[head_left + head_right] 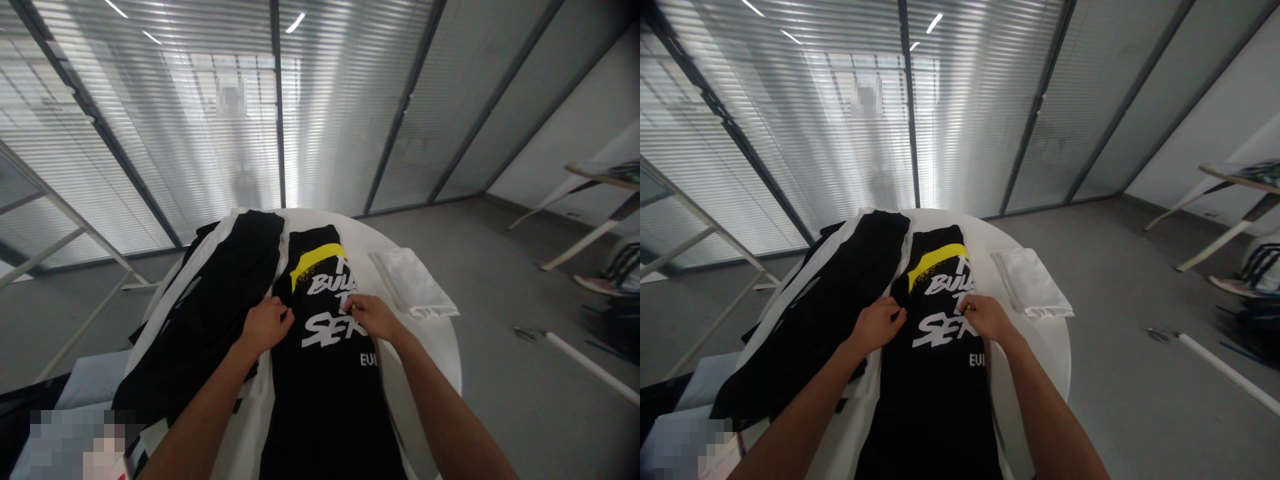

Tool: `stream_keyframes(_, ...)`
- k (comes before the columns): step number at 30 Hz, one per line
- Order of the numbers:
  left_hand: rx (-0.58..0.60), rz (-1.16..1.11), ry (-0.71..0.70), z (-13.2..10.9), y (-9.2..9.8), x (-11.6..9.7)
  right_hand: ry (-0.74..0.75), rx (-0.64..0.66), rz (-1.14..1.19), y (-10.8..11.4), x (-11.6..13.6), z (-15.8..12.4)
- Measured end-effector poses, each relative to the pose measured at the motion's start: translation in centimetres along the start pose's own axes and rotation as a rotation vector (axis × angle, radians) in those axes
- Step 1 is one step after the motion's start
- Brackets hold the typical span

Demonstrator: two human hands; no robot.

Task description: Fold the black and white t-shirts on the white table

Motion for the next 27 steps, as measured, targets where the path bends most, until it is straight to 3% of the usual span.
stream_keyframes(7,-0.030,-0.034,0.271,1.1,-0.3,2.6,-0.016,-0.157,-0.106,0.7,0.8,0.2)
stream_keyframes(13,-0.054,-0.063,0.213,2.2,-0.4,1.6,-0.016,-0.154,-0.149,0.2,0.6,0.4)
stream_keyframes(22,-0.067,-0.179,0.362,1.7,-0.6,4.0,-0.007,-0.156,-0.152,0.2,0.4,0.5)
stream_keyframes(27,-0.170,-0.288,0.341,3.2,0.3,3.7,-0.013,-0.140,-0.162,0.2,0.4,0.5)
Point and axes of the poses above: each hand's wrist, its own z-axis towards the middle knuckle, its own y-axis out of the back of the hand, x = y × z, the point moved 10 cm from there along z, towards the middle knuckle, and after that the axes turned 8 degrees about -y, right-handed, at the moved point
